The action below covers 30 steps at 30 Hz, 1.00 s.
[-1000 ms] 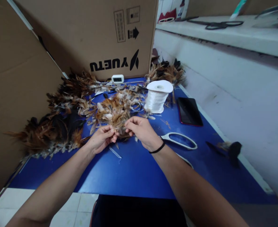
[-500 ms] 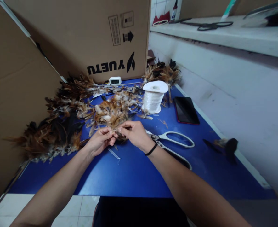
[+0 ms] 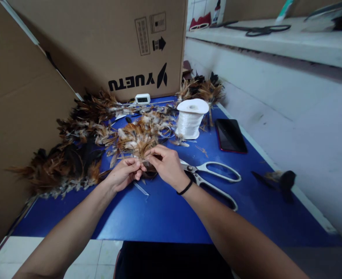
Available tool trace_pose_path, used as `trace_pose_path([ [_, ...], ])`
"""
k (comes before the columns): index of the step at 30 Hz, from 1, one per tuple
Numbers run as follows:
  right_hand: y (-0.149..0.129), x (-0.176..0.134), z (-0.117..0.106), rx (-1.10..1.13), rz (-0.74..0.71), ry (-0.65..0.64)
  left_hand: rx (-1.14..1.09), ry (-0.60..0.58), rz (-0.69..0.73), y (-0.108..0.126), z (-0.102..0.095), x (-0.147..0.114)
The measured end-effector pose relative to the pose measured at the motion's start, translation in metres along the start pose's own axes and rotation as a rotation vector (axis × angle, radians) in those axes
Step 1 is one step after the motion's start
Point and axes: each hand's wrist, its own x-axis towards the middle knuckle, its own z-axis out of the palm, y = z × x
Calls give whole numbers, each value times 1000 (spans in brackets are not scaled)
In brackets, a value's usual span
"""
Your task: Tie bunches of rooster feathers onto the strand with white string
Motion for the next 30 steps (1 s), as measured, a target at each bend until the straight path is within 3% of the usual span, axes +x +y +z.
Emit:
trace_pose_path([
  [25,1,-2,1,-24,-40,-34,-16,-26,-1,1,0,-1],
  [30,0,0,-1,48,57,8,-36,-29,4,2,1,0],
])
